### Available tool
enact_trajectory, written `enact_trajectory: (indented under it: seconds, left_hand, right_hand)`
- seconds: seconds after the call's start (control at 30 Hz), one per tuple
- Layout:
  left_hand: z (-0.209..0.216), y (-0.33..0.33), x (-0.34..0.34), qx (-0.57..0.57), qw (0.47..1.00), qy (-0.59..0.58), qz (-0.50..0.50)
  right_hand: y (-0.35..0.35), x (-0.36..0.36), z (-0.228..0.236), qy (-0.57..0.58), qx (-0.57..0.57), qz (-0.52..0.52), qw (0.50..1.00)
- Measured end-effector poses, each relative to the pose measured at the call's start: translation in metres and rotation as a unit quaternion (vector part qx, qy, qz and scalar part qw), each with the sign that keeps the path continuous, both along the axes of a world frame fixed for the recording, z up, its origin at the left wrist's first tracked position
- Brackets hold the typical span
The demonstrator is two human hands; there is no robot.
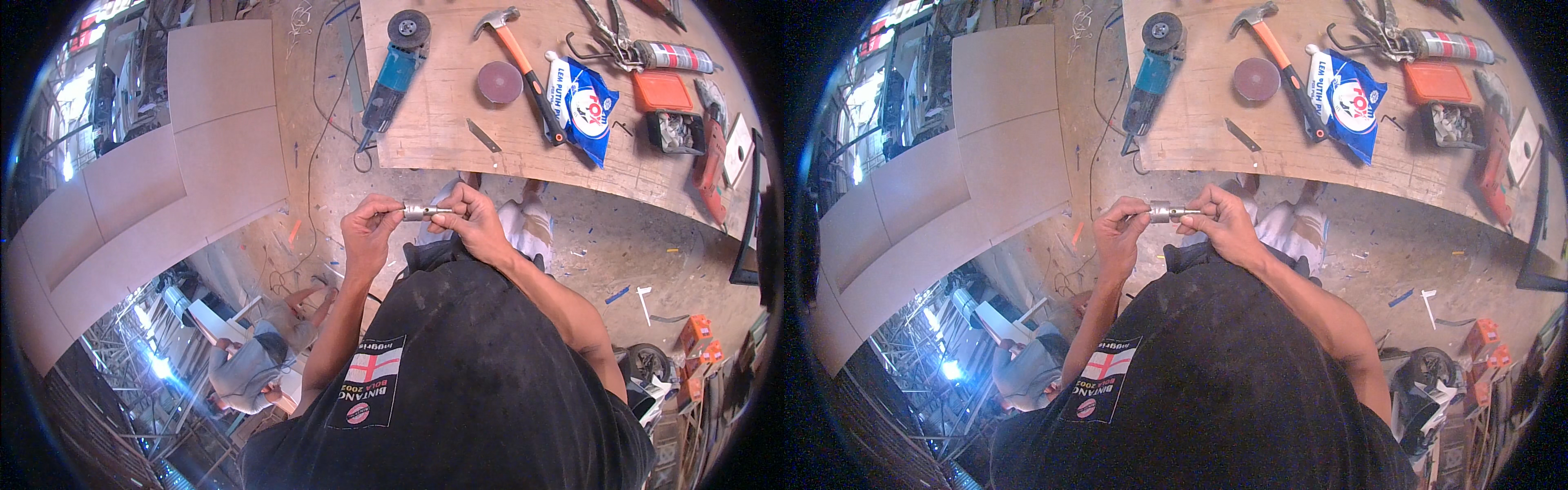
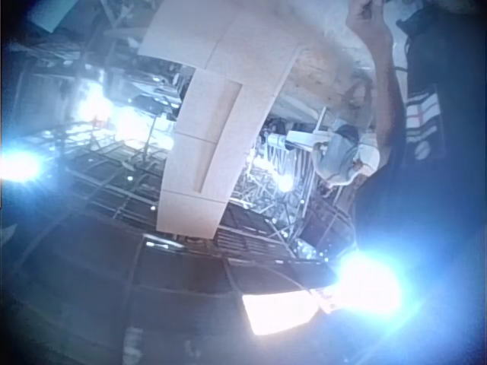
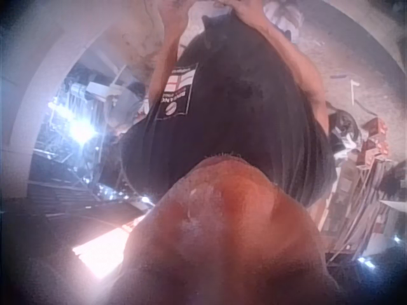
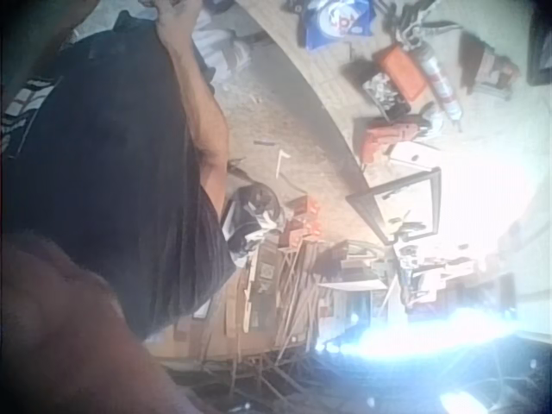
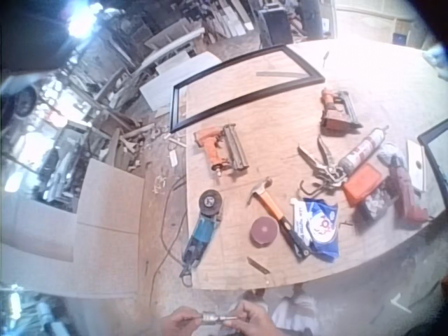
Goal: The person assembles a small metal component by hand, then attaches it to a red power tool. The person then picks up a teal angle grinder and attaches a sanding disc to it.
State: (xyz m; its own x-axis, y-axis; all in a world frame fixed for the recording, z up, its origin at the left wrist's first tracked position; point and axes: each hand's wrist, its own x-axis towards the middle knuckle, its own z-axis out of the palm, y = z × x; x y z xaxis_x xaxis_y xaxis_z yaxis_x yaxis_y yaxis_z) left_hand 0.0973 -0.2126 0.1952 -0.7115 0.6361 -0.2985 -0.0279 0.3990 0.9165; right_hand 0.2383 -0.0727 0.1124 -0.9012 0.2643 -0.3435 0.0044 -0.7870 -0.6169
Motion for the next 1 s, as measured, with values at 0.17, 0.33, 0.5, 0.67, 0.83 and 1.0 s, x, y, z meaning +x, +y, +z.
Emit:
enact_trajectory:
  seconds: [0.17, 0.33, 0.5, 0.67, 0.83, 1.0]
  left_hand:
    - [0.0, -0.001, 0.002, -0.01, 1.0, -0.003, 0.007]
    - [-0.004, -0.002, 0.0, -0.001, 1.0, 0.019, 0.0]
    - [-0.002, 0.003, -0.001, 0.008, 1.0, 0.011, 0.002]
    - [-0.003, 0.005, -0.004, 0.012, 1.0, 0.01, -0.01]
    - [-0.003, 0.009, -0.004, 0.009, 1.0, -0.006, -0.011]
    - [-0.006, 0.012, -0.015, 0.017, 0.999, -0.006, -0.033]
  right_hand:
    - [-0.001, 0.001, 0.0, 0.005, 0.005, -0.006, 1.0]
    - [0.0, 0.0, 0.002, -0.005, 0.02, -0.005, 1.0]
    - [0.002, 0.0, 0.003, -0.001, 0.015, -0.013, 1.0]
    - [0.002, 0.0, 0.0, 0.003, 0.021, -0.022, 1.0]
    - [0.007, -0.001, 0.005, -0.018, 0.038, -0.019, 0.999]
    - [0.007, -0.006, 0.005, 0.004, 0.035, -0.053, 0.998]
